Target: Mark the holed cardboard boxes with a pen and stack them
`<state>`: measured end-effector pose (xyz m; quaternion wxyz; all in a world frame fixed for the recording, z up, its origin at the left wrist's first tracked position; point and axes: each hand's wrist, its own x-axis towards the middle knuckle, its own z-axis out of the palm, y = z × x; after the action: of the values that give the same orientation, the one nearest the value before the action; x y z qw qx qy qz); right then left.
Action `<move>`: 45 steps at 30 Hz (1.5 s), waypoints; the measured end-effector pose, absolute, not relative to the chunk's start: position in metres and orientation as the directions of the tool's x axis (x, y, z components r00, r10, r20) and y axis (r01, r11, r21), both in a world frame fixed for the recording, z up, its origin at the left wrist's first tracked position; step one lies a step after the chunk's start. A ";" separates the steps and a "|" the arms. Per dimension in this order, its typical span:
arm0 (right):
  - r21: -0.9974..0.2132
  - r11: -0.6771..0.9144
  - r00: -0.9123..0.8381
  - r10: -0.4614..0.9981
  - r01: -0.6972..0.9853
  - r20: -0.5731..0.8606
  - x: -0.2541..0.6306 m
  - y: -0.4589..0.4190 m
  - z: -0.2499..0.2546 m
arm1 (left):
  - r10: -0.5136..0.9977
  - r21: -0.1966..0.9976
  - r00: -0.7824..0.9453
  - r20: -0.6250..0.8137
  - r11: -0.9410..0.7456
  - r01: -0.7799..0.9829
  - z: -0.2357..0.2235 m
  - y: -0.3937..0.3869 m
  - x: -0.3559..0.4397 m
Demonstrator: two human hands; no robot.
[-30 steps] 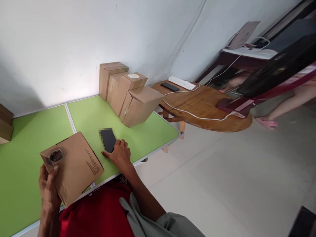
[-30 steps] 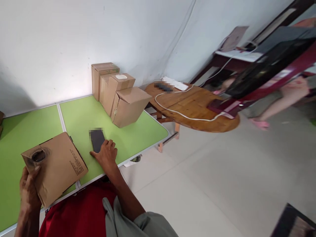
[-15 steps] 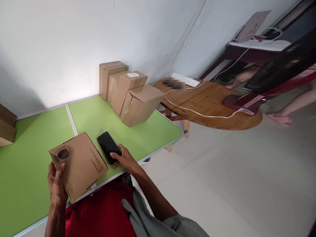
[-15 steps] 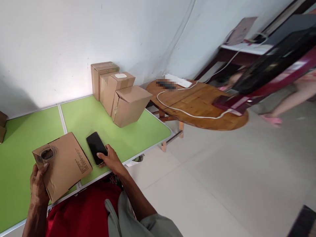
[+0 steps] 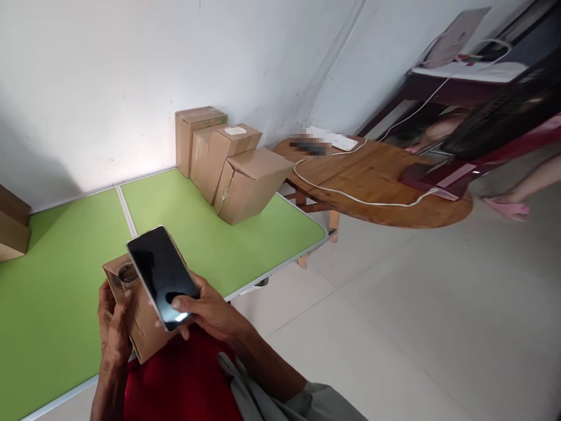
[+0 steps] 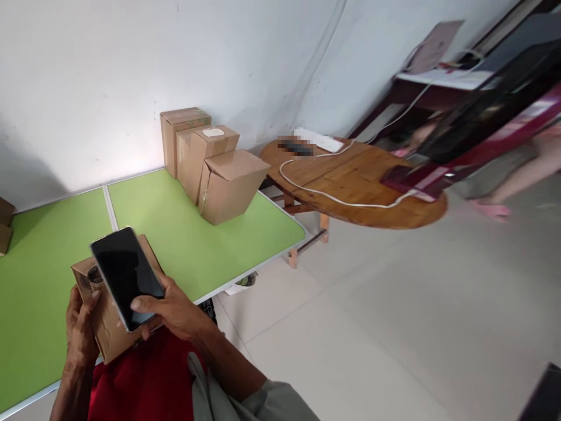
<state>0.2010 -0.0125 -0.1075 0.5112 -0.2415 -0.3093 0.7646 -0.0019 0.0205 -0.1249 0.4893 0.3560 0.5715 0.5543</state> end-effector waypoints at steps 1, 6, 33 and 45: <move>-0.714 -0.298 -0.386 0.922 -0.633 -0.043 0.191 -0.010 -0.106 | 0.955 0.984 -0.254 -0.149 0.120 -0.129 -0.125 0.019 -0.001; -0.694 -0.336 -0.454 0.891 -0.637 -0.015 0.166 -0.006 -0.103 | 0.965 0.992 -0.244 -0.094 0.070 -0.103 -0.129 0.012 -0.002; -0.944 -0.128 0.128 0.977 -0.303 -0.173 0.224 0.049 -0.146 | 0.797 0.948 -0.515 -0.316 0.241 -0.209 -0.129 0.002 -0.053; -0.923 -0.247 0.306 0.940 0.295 -0.153 0.242 0.081 -0.180 | 0.884 0.959 -0.374 -0.281 0.244 -0.145 -0.122 -0.003 -0.038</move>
<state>0.2419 0.0808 -0.1800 0.4203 -0.6903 -0.4471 0.3832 -0.0382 -0.0030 -0.1217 0.4762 0.2936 0.6286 0.5402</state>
